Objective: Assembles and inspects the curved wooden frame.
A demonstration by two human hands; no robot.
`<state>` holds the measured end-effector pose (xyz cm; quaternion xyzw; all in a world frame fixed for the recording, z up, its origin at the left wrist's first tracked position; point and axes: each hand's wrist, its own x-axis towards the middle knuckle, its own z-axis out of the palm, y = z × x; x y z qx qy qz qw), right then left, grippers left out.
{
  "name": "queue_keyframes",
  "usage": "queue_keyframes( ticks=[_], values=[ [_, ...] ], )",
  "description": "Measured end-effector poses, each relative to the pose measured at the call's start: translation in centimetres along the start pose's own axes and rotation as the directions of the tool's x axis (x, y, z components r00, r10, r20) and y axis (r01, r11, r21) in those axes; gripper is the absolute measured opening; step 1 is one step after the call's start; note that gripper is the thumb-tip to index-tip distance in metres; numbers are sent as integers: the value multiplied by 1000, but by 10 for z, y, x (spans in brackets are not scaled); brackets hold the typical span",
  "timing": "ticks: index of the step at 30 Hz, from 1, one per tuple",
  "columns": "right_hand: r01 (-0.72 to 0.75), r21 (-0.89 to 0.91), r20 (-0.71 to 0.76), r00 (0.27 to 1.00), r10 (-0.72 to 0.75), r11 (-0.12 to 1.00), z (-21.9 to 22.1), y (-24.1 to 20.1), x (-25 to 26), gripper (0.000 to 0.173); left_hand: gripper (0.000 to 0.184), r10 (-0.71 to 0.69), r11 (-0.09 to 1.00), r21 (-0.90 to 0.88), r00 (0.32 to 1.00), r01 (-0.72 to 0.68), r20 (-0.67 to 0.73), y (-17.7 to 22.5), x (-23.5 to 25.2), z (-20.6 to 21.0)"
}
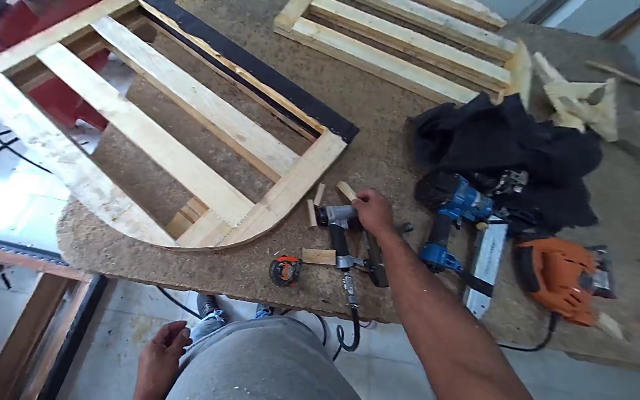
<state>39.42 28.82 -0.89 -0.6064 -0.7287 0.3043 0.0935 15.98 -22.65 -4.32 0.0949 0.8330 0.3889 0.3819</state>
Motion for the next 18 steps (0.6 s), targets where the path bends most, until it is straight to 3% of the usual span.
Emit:
queue_keyframes(
  ticks=[5,9,14,16,18],
  values=[
    [39,170,-62,998,-29,985,-16,-11,-17,28,23,-26,1000,-1,1000,26,-3,2,-3,6],
    [32,467,110,990,-93,883,-12,-18,-45,25,21,-8,1000,18,1000,7,19,5,0,11],
    [-146,664,303,949,-85,733,8,-19,-71,29,23,28,998,55,998,-31,57,14,5,19],
    [-210,700,348,935,-69,683,13,-17,-77,30,23,26,998,56,998,-30,60,17,6,21],
    [-182,669,343,936,-81,721,15,-15,-79,29,23,22,998,60,997,-26,67,18,6,23]
  ],
)
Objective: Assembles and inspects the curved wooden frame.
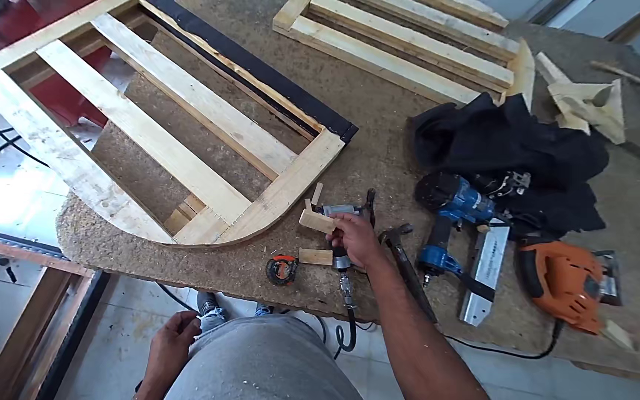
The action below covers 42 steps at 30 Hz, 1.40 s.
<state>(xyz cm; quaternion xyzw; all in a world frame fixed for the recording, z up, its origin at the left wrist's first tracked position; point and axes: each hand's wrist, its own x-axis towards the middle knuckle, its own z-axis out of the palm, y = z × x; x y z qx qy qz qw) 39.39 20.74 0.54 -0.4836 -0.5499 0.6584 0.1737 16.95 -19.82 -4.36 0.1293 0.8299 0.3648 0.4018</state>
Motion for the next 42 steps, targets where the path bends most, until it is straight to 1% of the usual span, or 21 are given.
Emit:
queue_keyframes(
  ticks=[1,2,4,5,7,9,10,11,13,15,17,19,21,25,29,34,40,42],
  values=[
    [24,-95,0,1000,-24,995,-1,1,0,29,24,0,1000,2,1000,0,5,1,1,1],
    [45,-227,4,999,-46,973,-3,-1,-1,29,24,-1,1000,6,1000,1,13,1,1,1],
    [77,-510,38,997,-68,857,-5,-7,-5,29,23,-2,1000,13,1000,2,19,-1,2,2],
    [105,-615,67,994,-81,781,-6,-9,-6,30,23,2,1000,18,1000,-2,19,-2,2,3],
    [152,-747,113,988,-102,647,-9,-13,-4,32,23,16,1000,21,1000,-17,19,-4,1,3],
    [147,-799,84,988,-133,583,-14,-20,-2,33,22,14,1000,15,1000,-15,17,-3,0,2],
    [126,-805,46,988,-150,579,-19,-27,-2,35,22,9,1000,11,1000,-9,12,-2,0,1],
    [102,-802,-9,983,-182,589,-26,-34,-1,37,23,4,1000,5,1000,-4,7,-2,-1,1],
    [39,-761,-154,959,-239,647,-41,-45,3,40,23,0,1000,2,1000,0,-2,-4,-4,-1],
    [-15,-658,-314,914,-257,753,-60,-48,12,41,25,-17,1000,7,1000,17,1,-6,-9,-4],
    [-61,-480,-466,863,-195,875,-81,-43,24,41,27,-43,999,15,999,42,23,0,-14,-5],
    [-69,-318,-540,833,-121,946,-97,-38,31,39,29,-61,998,19,997,60,37,8,-19,-5],
    [-80,-230,-560,826,-64,970,-107,-30,33,38,29,-63,998,20,997,62,39,13,-22,-2],
    [-99,-178,-527,850,-10,979,-109,-14,31,34,29,-74,996,49,994,70,77,14,-19,-3],
    [-92,-165,-522,853,-8,982,-101,-2,27,33,27,-57,996,71,996,52,74,7,-7,-4],
    [-91,-158,-526,851,-6,983,-96,7,39,35,25,-31,995,95,998,26,59,14,0,-3],
    [-71,-136,-480,877,-3,988,-86,-3,52,35,25,-25,996,83,998,20,56,7,0,-3],
    [-67,-171,-477,878,-24,983,-81,-5,58,35,25,-32,997,73,998,28,53,4,-1,-3]
  ],
)
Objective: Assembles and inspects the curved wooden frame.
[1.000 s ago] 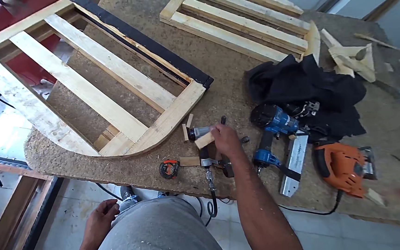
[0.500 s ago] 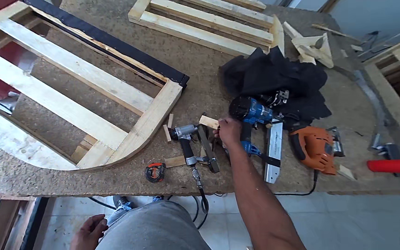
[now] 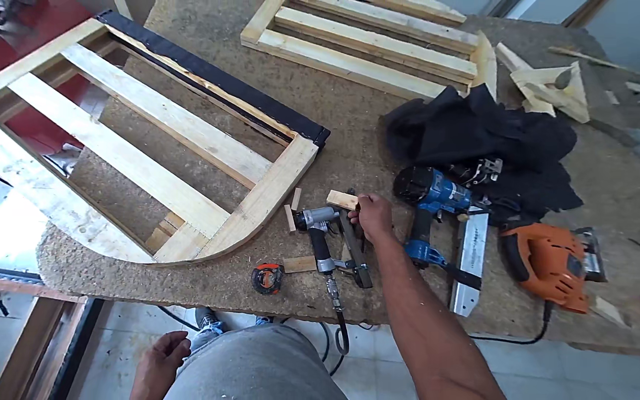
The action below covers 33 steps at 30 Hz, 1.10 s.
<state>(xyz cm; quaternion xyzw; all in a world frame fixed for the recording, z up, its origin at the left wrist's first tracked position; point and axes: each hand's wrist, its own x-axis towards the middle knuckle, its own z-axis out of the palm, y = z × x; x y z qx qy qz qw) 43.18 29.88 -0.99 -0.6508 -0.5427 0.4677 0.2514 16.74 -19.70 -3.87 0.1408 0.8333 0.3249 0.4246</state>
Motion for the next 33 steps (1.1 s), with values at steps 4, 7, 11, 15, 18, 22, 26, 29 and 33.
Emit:
queue_keyframes(
  ticks=[4,7,11,15,18,22,26,29,33],
  values=[
    [126,-423,-72,983,-172,897,11,-22,-15,45,25,-17,1000,-4,1000,17,-10,-2,-1,0],
    [290,-558,83,952,-296,777,32,-38,-53,43,25,-25,1000,-5,1000,25,-10,-6,0,1],
    [460,-602,336,888,-315,653,80,-21,-87,31,26,-18,1000,-6,1000,18,-2,-8,2,2],
    [422,-609,276,906,-320,671,102,-24,-70,36,27,-17,1000,-1,1000,17,3,-4,2,-1],
    [342,-666,239,940,-245,663,112,-46,-43,49,28,-52,998,24,998,52,28,-1,3,0],
    [302,-690,299,947,-122,658,119,-60,-9,42,29,-48,998,37,998,46,49,5,5,2],
    [347,-589,255,937,-240,730,96,-70,-23,32,27,-43,999,-9,998,44,43,9,6,3],
    [299,-382,223,948,-227,874,85,-73,-76,35,26,-10,999,-41,999,13,53,21,11,6],
    [98,-85,421,906,-54,992,124,-28,-137,33,30,110,994,-24,988,-108,108,65,29,23]
  ],
)
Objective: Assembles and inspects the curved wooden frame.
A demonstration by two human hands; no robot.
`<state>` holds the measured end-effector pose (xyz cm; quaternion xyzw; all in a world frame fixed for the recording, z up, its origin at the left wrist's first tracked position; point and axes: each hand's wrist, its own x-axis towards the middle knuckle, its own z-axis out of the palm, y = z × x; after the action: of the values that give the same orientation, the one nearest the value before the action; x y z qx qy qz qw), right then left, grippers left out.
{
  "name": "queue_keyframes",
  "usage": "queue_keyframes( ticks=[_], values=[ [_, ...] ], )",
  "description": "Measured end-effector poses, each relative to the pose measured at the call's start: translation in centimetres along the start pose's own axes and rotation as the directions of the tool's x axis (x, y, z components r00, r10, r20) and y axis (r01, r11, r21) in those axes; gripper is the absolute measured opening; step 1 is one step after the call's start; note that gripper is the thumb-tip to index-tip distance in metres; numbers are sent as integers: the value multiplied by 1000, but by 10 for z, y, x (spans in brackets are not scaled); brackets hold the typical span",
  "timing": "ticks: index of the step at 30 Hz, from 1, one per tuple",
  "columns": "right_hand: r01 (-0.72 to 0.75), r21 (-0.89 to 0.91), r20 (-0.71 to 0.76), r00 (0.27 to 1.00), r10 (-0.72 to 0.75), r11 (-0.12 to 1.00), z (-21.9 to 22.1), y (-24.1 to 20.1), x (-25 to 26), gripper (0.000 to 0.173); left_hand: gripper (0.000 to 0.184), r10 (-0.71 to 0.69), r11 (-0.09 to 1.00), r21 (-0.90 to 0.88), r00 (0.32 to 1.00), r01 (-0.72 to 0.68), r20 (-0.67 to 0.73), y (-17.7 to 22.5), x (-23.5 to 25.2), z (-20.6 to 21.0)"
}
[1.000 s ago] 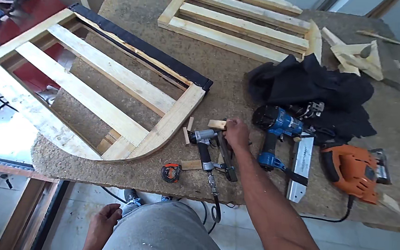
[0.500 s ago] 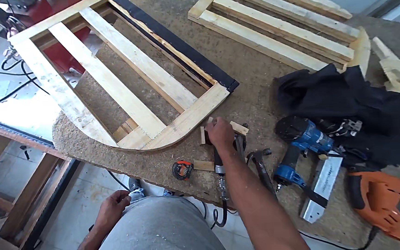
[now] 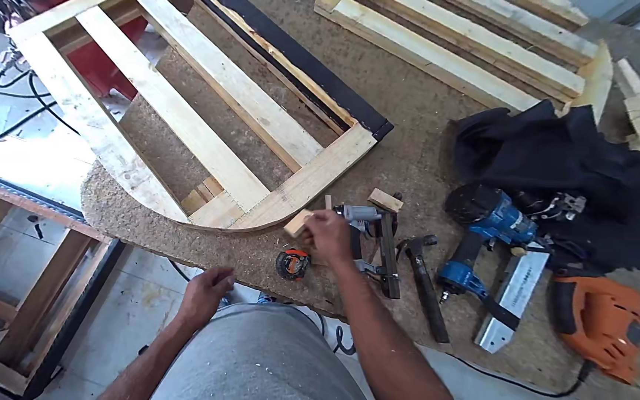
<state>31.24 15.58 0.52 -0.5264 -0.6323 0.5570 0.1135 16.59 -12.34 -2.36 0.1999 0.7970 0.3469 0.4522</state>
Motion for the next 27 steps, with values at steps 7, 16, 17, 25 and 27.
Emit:
queue_keyframes(
  ticks=[7,16,17,25,27],
  values=[
    [-62,200,50,997,53,978,36,26,12,26,50,35,993,-115,996,-25,86,65,58,57],
    [27,160,97,994,-42,987,38,22,23,22,38,-25,995,-96,999,20,-47,87,82,85],
    [20,174,112,993,-40,985,38,22,23,23,40,-34,996,-81,997,29,-63,89,84,86],
    [173,102,71,981,-181,980,33,42,33,22,46,-79,975,-213,994,62,-71,93,85,88],
    [163,126,72,982,-173,979,33,44,34,23,47,-100,969,-232,993,82,-68,94,85,89]
  ],
)
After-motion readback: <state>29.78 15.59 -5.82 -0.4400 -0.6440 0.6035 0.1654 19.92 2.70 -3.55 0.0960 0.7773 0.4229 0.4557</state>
